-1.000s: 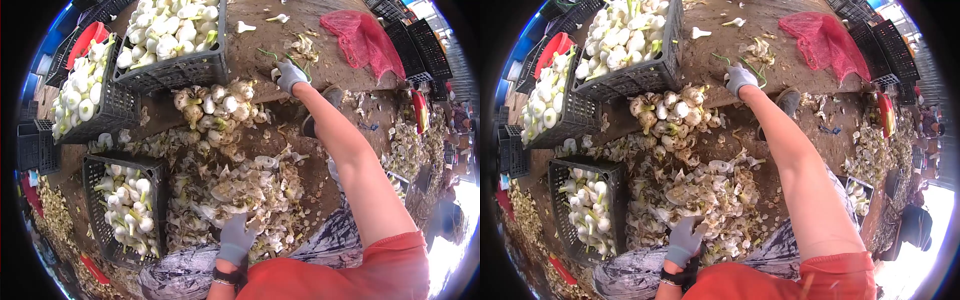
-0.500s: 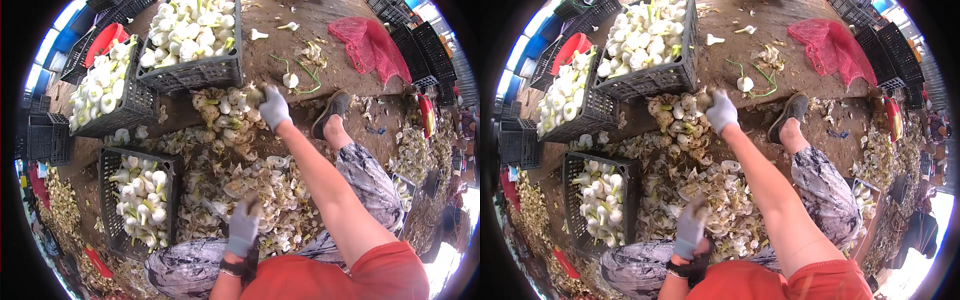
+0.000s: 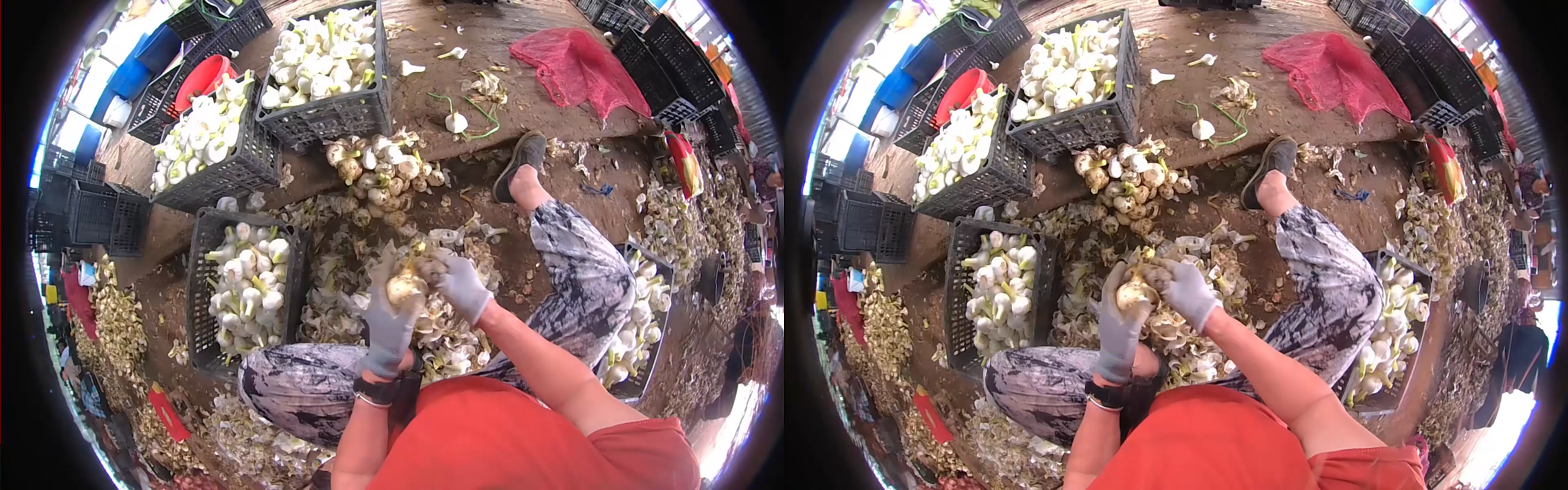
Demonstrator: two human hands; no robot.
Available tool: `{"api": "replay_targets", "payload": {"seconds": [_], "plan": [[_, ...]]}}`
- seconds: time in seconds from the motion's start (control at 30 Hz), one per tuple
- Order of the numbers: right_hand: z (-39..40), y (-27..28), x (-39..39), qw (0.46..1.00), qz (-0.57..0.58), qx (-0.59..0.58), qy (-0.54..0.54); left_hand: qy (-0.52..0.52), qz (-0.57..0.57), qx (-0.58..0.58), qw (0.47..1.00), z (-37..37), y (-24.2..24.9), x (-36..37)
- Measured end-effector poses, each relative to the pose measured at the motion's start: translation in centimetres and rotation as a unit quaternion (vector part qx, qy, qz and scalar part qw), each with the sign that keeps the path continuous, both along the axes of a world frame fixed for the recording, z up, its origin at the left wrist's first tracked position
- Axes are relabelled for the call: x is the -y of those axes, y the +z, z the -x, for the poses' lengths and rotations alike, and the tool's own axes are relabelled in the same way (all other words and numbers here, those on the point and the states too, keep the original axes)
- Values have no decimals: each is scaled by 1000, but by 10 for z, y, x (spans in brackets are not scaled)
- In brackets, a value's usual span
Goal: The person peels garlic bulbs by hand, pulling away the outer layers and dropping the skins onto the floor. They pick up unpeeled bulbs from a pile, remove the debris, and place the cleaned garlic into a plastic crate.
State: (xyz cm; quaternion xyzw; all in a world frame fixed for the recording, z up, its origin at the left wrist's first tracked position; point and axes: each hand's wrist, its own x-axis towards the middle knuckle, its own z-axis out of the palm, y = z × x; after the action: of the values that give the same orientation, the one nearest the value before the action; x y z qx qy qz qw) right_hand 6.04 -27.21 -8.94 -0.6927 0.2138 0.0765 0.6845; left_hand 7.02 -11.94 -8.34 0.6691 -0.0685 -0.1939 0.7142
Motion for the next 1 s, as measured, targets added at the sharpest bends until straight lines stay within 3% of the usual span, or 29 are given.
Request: {"api": "replay_targets", "payload": {"seconds": [0.03,0.13,0.17,0.2,0.27,0.3,0.4,0.43,0.53,0.6,0.67,0.73,0.77,0.83,0.87,0.9,0.93,0.97,1.0], "plan": [[0,13,-4,996,73,2,44,9,-24,26,999,5,8,2],[12,8,-12,985,148,71,44,10,-89,71,993,11,29,-8],[20,10,-14,985,121,121,20,16,-8,27,999,15,33,-12],[23,19,-15,985,120,124,21,18,-9,30,999,19,37,-14],[27,31,-11,993,-119,-6,-10,17,230,-113,966,25,45,-16],[30,32,-11,993,-113,12,-4,-12,170,-23,985,26,42,-19],[29,31,-12,997,-29,50,56,-55,147,-70,985,28,39,-25],[32,37,-6,985,-163,-25,56,-55,147,-69,985,29,39,-25],[36,40,-8,983,-166,36,64,-2,59,-9,998,32,43,-25],[41,51,-7,987,-120,71,75,46,179,-165,969,35,52,-27],[42,58,-2,985,-53,82,145,6,121,-155,980,32,46,-46],[38,55,0,978,-33,99,180,-150,237,-380,881,28,35,-61],[35,54,-1,962,34,170,212,-208,154,-348,901,32,32,-66],[34,58,-4,923,129,296,212,-179,145,-326,917,46,11,-59],[35,57,-7,923,127,294,212,-152,138,-301,931,51,3,-58],[37,57,-9,958,50,224,172,-196,231,-399,866,45,17,-56],[38,56,-11,979,-27,151,131,-194,231,-399,866,41,31,-50],[38,50,-3,987,21,124,97,-168,223,-410,868,40,45,-41],[39,23,9,996,-79,31,29,-142,217,-420,870,39,51,-37]]}}
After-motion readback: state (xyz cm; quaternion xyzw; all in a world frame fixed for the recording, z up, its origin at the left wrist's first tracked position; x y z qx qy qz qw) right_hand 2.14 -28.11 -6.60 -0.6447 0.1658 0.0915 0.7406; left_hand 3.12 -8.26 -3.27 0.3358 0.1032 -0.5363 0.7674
